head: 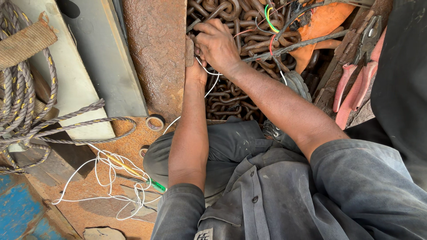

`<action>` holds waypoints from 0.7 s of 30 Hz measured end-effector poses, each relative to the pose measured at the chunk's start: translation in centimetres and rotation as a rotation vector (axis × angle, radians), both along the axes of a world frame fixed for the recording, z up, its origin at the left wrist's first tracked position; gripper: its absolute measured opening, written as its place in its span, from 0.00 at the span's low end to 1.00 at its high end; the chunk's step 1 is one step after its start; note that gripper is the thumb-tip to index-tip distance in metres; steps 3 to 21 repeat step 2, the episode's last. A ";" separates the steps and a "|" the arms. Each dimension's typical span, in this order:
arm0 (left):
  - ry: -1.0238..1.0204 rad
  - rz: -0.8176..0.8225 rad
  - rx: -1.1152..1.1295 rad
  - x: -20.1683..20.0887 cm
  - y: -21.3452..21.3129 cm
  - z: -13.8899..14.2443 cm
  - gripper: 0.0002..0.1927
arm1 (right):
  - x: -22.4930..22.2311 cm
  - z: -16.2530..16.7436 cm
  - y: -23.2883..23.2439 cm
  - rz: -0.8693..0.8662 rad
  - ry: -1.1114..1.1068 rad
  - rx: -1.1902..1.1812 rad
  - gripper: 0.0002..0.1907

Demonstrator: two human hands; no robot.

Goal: The person sits on a rusty metal deck and works inside a rectangular opening filled with heavy chains. They use pliers to strip and cut white wires, then twist and tape connections with black electrical tape.

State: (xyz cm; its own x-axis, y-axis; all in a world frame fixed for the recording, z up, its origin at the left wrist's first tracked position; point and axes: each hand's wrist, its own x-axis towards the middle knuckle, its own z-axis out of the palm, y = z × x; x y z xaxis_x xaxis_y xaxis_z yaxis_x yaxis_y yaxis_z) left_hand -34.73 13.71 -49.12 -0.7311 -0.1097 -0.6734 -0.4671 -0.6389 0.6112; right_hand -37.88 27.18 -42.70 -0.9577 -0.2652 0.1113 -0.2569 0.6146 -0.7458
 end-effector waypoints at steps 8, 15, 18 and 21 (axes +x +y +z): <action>-0.054 0.009 -0.023 -0.2 0.0 -0.6 0.20 | 0.0 -0.1 0.4 0.053 0.021 0.035 0.02; -0.054 0.009 -0.023 -0.2 0.0 -0.6 0.20 | 0.0 -0.1 0.4 0.053 0.021 0.035 0.02; -0.054 0.009 -0.023 -0.2 0.0 -0.6 0.20 | 0.0 -0.1 0.4 0.053 0.021 0.035 0.02; -0.054 0.009 -0.023 -0.2 0.0 -0.6 0.20 | 0.0 -0.1 0.4 0.053 0.021 0.035 0.02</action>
